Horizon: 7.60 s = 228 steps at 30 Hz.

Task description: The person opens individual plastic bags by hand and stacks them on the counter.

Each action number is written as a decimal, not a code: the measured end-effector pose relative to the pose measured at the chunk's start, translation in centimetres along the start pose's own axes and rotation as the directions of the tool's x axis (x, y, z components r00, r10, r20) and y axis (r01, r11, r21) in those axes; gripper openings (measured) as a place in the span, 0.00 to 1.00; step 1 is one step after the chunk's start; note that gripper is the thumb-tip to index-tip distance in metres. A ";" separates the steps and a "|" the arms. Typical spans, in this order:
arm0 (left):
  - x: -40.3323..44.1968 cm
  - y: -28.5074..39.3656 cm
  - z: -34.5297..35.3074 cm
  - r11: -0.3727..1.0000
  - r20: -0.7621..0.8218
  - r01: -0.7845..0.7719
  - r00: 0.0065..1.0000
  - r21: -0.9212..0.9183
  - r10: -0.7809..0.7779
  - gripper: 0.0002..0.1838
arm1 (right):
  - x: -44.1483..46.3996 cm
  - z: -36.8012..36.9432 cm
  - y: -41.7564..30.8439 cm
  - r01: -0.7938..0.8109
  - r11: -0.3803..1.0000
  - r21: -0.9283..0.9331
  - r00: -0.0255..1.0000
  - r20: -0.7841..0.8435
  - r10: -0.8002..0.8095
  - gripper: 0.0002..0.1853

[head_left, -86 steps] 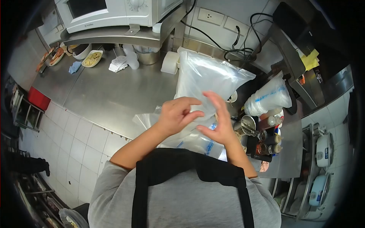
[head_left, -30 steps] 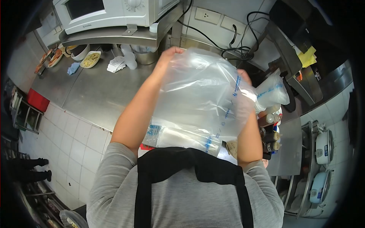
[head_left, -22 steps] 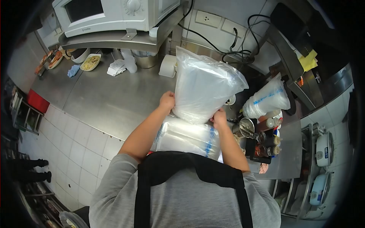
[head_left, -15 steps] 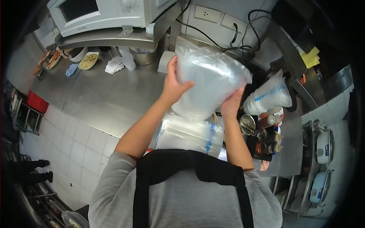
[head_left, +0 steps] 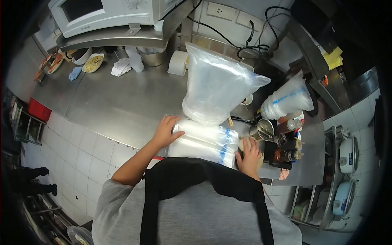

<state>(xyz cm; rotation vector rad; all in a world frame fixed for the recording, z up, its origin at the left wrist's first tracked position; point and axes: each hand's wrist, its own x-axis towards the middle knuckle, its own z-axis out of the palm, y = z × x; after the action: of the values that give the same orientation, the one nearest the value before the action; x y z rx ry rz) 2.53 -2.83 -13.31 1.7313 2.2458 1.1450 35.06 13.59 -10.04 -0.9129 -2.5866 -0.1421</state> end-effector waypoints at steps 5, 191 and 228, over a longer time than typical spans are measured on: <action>-1.6 1.4 0.5 0.999 -0.122 -0.044 0.991 0.033 0.047 0.24 | -2.0 3.7 4.2 -0.242 0.860 0.450 0.970 0.094 0.224 0.16; 15.8 11.4 -14.5 0.418 0.138 0.005 0.948 -0.909 0.289 0.02 | 21.8 -14.4 0.9 0.011 -0.573 0.819 1.000 0.006 0.028 0.07; 4.7 3.4 -2.8 0.965 -0.125 -0.033 0.992 -0.259 0.000 0.34 | 3.4 3.3 -6.0 0.283 0.862 0.420 0.959 -0.100 -0.266 0.11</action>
<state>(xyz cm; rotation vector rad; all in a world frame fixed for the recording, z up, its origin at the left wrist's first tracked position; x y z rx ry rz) 2.20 0.10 -7.61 1.6182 2.0336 1.5135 27.80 11.64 -11.52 -0.3732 -2.5434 0.3244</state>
